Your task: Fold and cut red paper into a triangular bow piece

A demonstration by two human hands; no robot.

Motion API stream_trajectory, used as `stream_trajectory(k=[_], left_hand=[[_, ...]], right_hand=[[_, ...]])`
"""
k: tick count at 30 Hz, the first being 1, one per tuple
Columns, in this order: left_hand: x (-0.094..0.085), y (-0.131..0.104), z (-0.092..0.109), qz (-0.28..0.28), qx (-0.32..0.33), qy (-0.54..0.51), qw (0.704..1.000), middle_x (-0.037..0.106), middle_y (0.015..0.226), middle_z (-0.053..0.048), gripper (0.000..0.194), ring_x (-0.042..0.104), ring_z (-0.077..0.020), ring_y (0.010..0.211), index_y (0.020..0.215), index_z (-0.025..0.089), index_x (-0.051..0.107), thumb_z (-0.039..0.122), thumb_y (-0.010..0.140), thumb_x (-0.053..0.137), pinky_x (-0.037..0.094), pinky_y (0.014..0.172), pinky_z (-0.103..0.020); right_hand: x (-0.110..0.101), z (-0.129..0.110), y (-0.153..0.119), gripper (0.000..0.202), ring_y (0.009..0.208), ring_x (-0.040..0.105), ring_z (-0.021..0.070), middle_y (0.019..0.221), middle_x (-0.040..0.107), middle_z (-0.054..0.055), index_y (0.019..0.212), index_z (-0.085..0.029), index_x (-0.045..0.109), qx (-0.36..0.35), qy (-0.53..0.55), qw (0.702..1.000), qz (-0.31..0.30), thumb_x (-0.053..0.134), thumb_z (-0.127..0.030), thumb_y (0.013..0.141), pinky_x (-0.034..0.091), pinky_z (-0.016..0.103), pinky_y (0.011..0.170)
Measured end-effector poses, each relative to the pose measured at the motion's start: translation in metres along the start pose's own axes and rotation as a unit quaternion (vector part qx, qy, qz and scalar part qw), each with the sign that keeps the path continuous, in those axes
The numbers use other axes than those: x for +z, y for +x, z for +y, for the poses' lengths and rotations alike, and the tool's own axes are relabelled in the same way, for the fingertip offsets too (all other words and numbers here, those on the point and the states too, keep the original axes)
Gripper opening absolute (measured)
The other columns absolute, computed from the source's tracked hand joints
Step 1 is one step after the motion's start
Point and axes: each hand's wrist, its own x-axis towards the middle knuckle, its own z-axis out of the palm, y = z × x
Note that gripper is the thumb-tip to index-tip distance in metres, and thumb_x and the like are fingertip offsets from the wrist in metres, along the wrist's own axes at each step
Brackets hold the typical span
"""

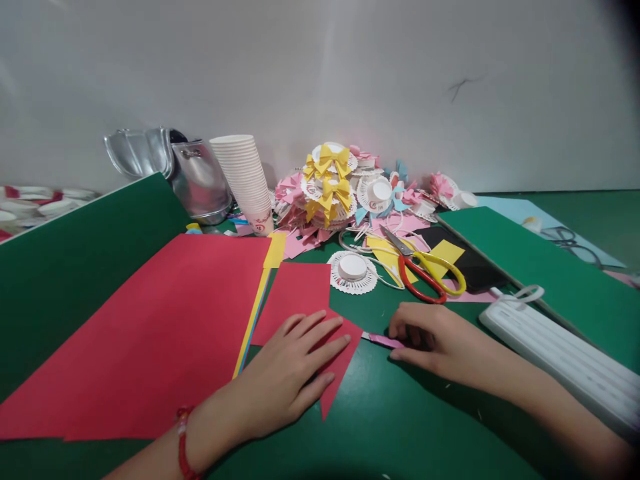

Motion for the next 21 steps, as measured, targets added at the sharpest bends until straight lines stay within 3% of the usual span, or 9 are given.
stream_trajectory(k=[3, 5, 7, 10, 13, 17, 21], left_hand=[[-0.003, -0.003, -0.008, 0.094, -0.069, 0.000, 0.993, 0.047, 0.130, -0.009, 0.032, 0.042, -0.0250, 0.117, 0.118, 0.021, 0.050, 0.025, 0.090, 0.036, 0.037, 0.095, -0.042], [-0.013, -0.002, -0.025, 0.163, -0.191, 0.014, 0.968, 0.051, 0.122, -0.013, 0.031, 0.047, -0.0261, 0.111, 0.111, 0.017, 0.053, 0.028, 0.090, 0.035, 0.039, 0.092, -0.044], [-0.028, 0.005, -0.049, 0.122, -0.257, 0.031, 0.958, 0.053, 0.115, -0.016, 0.044, 0.048, -0.0300, 0.106, 0.117, 0.012, 0.047, 0.039, 0.082, 0.048, 0.040, 0.088, -0.046], [-0.050, 0.027, -0.090, -0.041, -0.189, -0.001, 0.981, 0.049, 0.118, -0.013, 0.061, 0.044, -0.0298, 0.110, 0.119, 0.015, 0.044, 0.043, 0.069, 0.062, 0.039, 0.088, -0.041], [-0.063, 0.054, -0.117, -0.135, -0.165, -0.054, 0.975, 0.048, 0.114, -0.012, 0.072, 0.046, -0.0268, 0.103, 0.112, 0.014, 0.045, 0.041, 0.051, 0.074, 0.039, 0.084, -0.033], [-0.063, 0.076, -0.124, -0.160, -0.187, -0.086, 0.965, 0.055, 0.086, -0.002, 0.063, 0.052, -0.0198, 0.074, 0.093, 0.016, 0.051, 0.037, 0.040, 0.077, 0.041, 0.060, -0.024], [-0.065, 0.072, -0.114, -0.135, -0.209, -0.118, 0.961, 0.054, 0.068, 0.003, 0.029, 0.050, -0.0153, 0.062, 0.070, 0.017, 0.055, 0.036, 0.053, 0.070, 0.035, 0.050, -0.021]], right_hand=[[0.002, -0.001, 0.000, 0.008, 0.061, 0.050, 0.0120, 0.074, 0.057, 0.000, 0.079, -0.020, 0.054, -0.001, -0.014, 1.000, 0.011, 0.058, -0.026, 0.077, 0.038, 0.022, 0.052], [0.003, -0.002, 0.001, 0.005, 0.060, 0.050, 0.0118, 0.074, 0.057, 0.000, 0.079, -0.020, 0.054, -0.004, -0.020, 1.000, 0.010, 0.057, -0.023, 0.076, 0.037, 0.022, 0.051], [0.003, -0.001, 0.001, 0.004, 0.059, 0.049, 0.0116, 0.073, 0.057, 0.000, 0.078, -0.020, 0.054, -0.001, -0.020, 1.000, 0.008, 0.057, -0.022, 0.076, 0.036, 0.022, 0.050], [0.003, -0.001, 0.002, 0.004, 0.059, 0.049, 0.0113, 0.072, 0.057, 0.000, 0.077, -0.020, 0.054, 0.000, -0.013, 1.000, 0.012, 0.057, -0.022, 0.076, 0.036, 0.022, 0.050], [0.003, 0.000, 0.002, 0.004, 0.058, 0.050, 0.0112, 0.072, 0.058, 0.001, 0.077, -0.020, 0.055, 0.000, -0.006, 1.000, 0.011, 0.057, -0.022, 0.075, 0.036, 0.021, 0.049], [0.003, -0.001, 0.003, 0.005, 0.058, 0.050, 0.0110, 0.070, 0.058, 0.000, 0.076, -0.019, 0.055, 0.004, -0.012, 1.000, 0.012, 0.058, -0.024, 0.075, 0.034, 0.021, 0.049], [0.002, -0.002, 0.003, 0.006, 0.058, 0.049, 0.0109, 0.070, 0.057, 0.000, 0.076, -0.019, 0.055, 0.007, -0.018, 1.000, 0.012, 0.058, -0.025, 0.075, 0.034, 0.021, 0.049]])
